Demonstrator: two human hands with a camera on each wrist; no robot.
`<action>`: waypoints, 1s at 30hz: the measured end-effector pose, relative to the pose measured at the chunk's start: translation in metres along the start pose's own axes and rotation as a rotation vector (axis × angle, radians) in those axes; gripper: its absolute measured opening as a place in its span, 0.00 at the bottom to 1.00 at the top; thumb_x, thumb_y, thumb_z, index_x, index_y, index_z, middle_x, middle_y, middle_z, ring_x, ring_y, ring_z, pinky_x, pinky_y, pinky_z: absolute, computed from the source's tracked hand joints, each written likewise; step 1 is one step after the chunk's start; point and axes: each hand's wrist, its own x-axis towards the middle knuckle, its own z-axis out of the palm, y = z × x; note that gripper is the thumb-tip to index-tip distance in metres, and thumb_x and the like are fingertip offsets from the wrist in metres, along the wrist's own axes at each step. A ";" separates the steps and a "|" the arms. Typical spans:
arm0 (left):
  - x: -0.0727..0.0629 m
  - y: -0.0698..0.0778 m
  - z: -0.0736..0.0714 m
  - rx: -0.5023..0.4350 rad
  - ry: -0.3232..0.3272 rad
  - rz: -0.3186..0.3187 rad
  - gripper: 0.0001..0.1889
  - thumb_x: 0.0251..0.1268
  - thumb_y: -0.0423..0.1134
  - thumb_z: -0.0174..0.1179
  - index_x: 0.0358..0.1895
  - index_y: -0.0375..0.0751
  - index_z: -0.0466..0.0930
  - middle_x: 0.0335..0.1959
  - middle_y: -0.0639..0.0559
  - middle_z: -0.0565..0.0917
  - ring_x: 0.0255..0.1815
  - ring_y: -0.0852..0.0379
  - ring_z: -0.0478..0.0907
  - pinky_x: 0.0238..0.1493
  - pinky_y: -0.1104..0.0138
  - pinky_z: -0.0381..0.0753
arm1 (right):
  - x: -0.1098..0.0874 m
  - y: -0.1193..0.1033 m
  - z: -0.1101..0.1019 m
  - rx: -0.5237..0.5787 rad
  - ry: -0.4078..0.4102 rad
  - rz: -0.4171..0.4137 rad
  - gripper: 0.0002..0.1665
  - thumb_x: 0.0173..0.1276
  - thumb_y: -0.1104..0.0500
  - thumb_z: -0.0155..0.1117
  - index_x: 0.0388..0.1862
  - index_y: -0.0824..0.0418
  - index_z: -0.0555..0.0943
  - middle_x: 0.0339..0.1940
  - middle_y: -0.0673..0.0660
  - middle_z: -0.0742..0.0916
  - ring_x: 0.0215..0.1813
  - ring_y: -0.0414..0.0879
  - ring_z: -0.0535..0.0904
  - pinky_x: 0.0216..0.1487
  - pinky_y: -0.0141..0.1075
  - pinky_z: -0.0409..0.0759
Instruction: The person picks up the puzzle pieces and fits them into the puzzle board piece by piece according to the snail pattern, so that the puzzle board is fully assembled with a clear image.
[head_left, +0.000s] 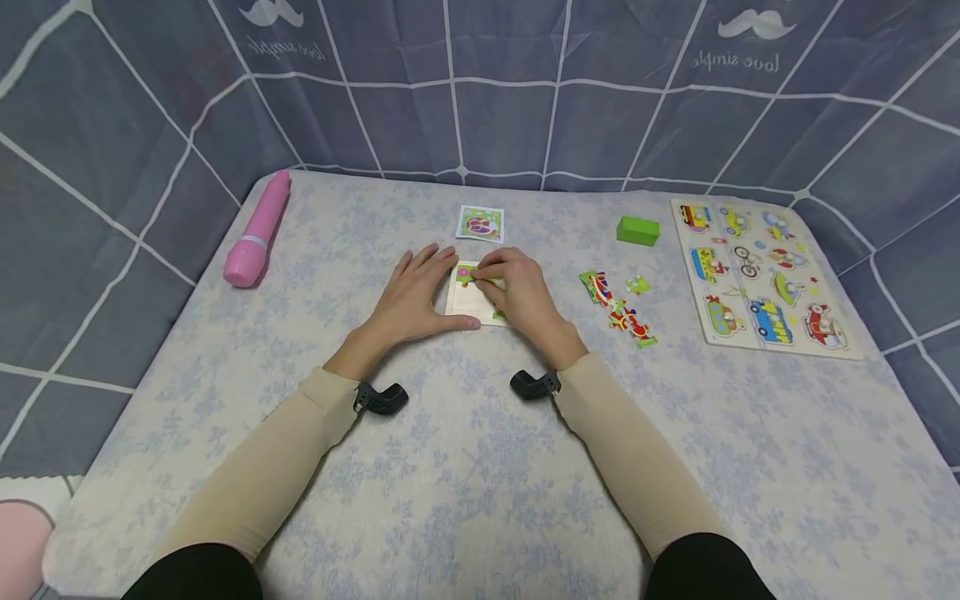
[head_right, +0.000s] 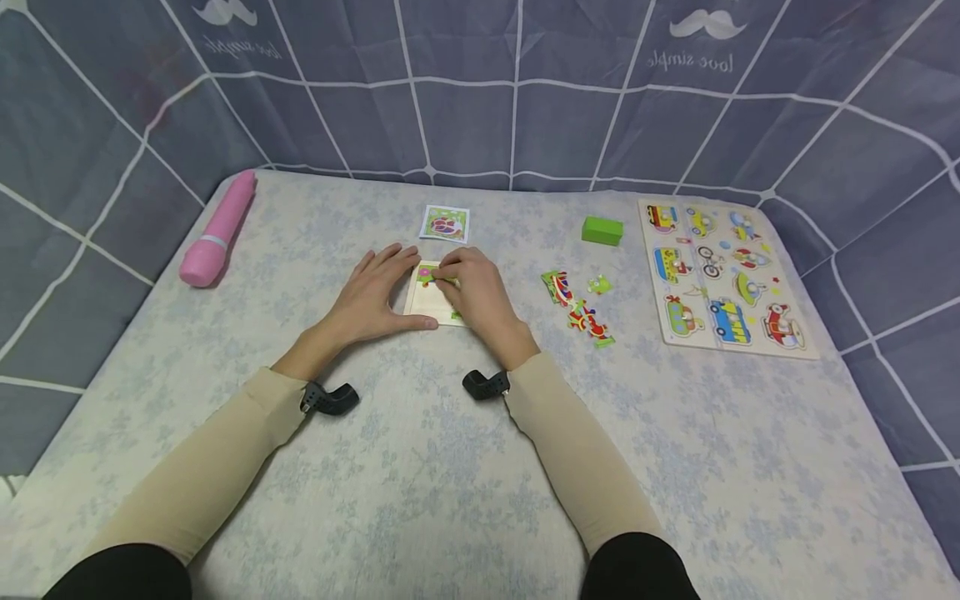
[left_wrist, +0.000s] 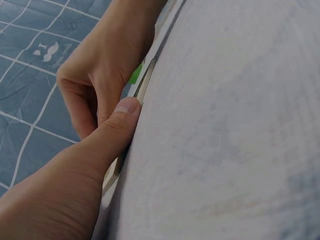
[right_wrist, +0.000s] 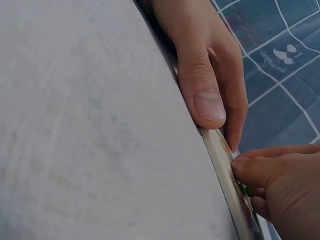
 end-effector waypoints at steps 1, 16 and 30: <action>0.000 0.000 0.000 -0.002 0.002 0.001 0.61 0.52 0.74 0.73 0.84 0.42 0.59 0.86 0.49 0.59 0.89 0.48 0.44 0.89 0.48 0.35 | 0.001 -0.001 -0.001 -0.023 -0.016 -0.004 0.11 0.75 0.60 0.71 0.51 0.63 0.92 0.55 0.58 0.88 0.60 0.54 0.82 0.64 0.45 0.82; -0.001 0.002 0.001 -0.028 0.011 -0.010 0.61 0.51 0.72 0.74 0.83 0.41 0.61 0.86 0.48 0.59 0.89 0.47 0.46 0.89 0.48 0.36 | -0.007 0.013 -0.028 0.098 0.045 0.047 0.16 0.75 0.64 0.68 0.59 0.61 0.89 0.55 0.60 0.89 0.58 0.55 0.85 0.61 0.49 0.84; 0.001 0.004 0.001 -0.027 0.023 -0.005 0.60 0.49 0.71 0.76 0.82 0.42 0.63 0.86 0.49 0.60 0.89 0.47 0.47 0.89 0.49 0.36 | -0.066 0.079 -0.114 0.104 0.285 0.294 0.15 0.76 0.65 0.66 0.58 0.64 0.88 0.54 0.65 0.90 0.54 0.60 0.86 0.61 0.53 0.86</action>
